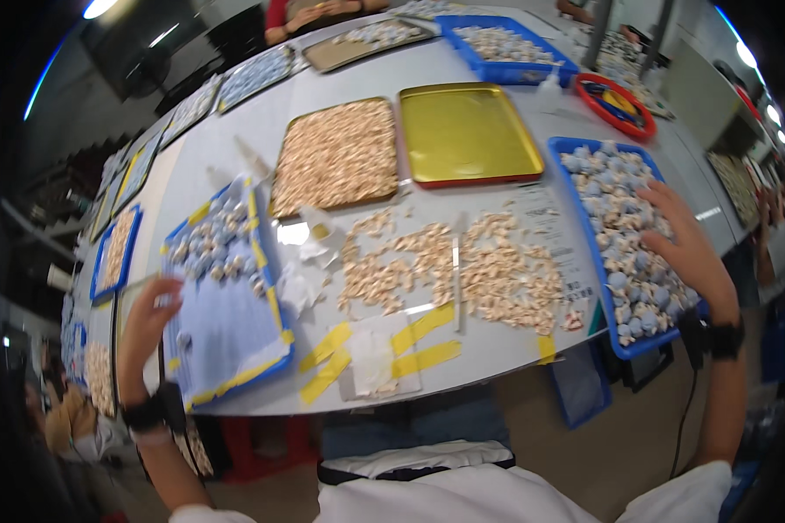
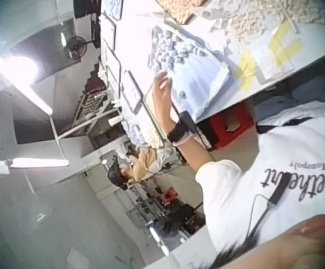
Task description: The person assembles miniature figurines by hand, attaching small horn-like pieces to the heads of small dolls. They use a small bottle to apply adhesive and a pair of pliers to trim excess material from the attached pieces. The completed figurines are placed into a blue tray.
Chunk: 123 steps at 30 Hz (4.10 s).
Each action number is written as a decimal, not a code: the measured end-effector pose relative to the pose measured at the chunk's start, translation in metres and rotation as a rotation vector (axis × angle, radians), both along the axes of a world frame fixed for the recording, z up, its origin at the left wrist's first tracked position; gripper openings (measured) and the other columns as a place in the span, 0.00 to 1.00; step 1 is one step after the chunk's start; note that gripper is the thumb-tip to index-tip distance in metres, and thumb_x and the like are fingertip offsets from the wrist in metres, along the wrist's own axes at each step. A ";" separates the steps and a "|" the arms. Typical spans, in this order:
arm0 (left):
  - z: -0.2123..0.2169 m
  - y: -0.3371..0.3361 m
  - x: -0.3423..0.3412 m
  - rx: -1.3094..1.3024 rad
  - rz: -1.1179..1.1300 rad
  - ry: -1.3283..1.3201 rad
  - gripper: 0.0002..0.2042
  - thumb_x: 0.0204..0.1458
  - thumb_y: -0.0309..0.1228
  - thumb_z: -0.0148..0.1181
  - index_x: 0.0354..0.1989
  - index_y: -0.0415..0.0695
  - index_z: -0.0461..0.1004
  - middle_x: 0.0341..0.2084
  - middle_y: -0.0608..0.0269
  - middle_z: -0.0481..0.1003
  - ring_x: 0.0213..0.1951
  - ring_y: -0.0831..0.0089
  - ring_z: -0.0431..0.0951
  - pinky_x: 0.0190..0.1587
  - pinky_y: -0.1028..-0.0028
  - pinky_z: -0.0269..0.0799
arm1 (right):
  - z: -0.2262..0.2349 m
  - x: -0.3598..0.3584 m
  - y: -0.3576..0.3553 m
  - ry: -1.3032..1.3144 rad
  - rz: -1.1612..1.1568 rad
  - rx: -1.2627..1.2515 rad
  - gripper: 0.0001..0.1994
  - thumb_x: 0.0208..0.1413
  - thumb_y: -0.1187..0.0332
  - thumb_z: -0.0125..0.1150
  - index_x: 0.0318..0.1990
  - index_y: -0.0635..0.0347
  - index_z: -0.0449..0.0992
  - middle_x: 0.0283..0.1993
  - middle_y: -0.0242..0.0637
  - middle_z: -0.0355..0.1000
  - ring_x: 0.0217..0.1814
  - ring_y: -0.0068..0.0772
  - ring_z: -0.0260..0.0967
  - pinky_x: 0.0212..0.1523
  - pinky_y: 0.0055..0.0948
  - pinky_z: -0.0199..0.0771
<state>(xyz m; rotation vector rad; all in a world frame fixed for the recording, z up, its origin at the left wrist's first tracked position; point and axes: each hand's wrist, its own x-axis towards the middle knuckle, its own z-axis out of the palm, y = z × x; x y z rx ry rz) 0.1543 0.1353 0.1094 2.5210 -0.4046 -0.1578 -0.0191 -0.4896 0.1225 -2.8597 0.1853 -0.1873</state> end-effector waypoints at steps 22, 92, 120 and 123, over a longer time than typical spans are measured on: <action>-0.016 -0.046 -0.005 0.330 -0.193 -0.151 0.20 0.48 0.23 0.54 0.53 0.46 0.65 0.45 0.59 0.67 0.46 0.66 0.67 0.45 0.71 0.65 | -0.021 -0.106 0.080 -0.203 -0.298 0.203 0.09 0.48 0.77 0.52 0.39 0.66 0.71 0.42 0.38 0.68 0.43 0.29 0.64 0.43 0.23 0.61; -0.093 -0.150 -0.150 -1.384 0.125 0.434 0.22 0.41 0.39 0.67 0.38 0.39 0.65 0.35 0.52 0.70 0.27 0.69 0.74 0.22 0.80 0.69 | -0.038 0.055 0.299 -0.083 0.593 0.178 0.09 0.25 0.80 0.64 0.20 0.63 0.71 0.24 0.35 0.65 0.29 0.34 0.62 0.28 0.27 0.60; -0.089 -0.152 -0.154 -1.404 -0.049 0.425 0.17 0.43 0.28 0.65 0.39 0.35 0.66 0.40 0.45 0.68 0.31 0.67 0.76 0.31 0.77 0.73 | -0.039 0.007 0.280 -0.093 0.400 0.728 0.13 0.36 0.69 0.70 0.26 0.59 0.69 0.27 0.34 0.62 0.29 0.22 0.57 0.29 0.18 0.52; -0.087 -0.158 -0.154 -1.313 -0.106 0.333 0.16 0.43 0.26 0.65 0.38 0.34 0.67 0.41 0.45 0.67 0.32 0.67 0.76 0.33 0.77 0.73 | -0.042 -0.006 0.287 -0.128 0.176 0.882 0.15 0.39 0.65 0.70 0.26 0.58 0.68 0.27 0.33 0.62 0.30 0.22 0.57 0.30 0.18 0.51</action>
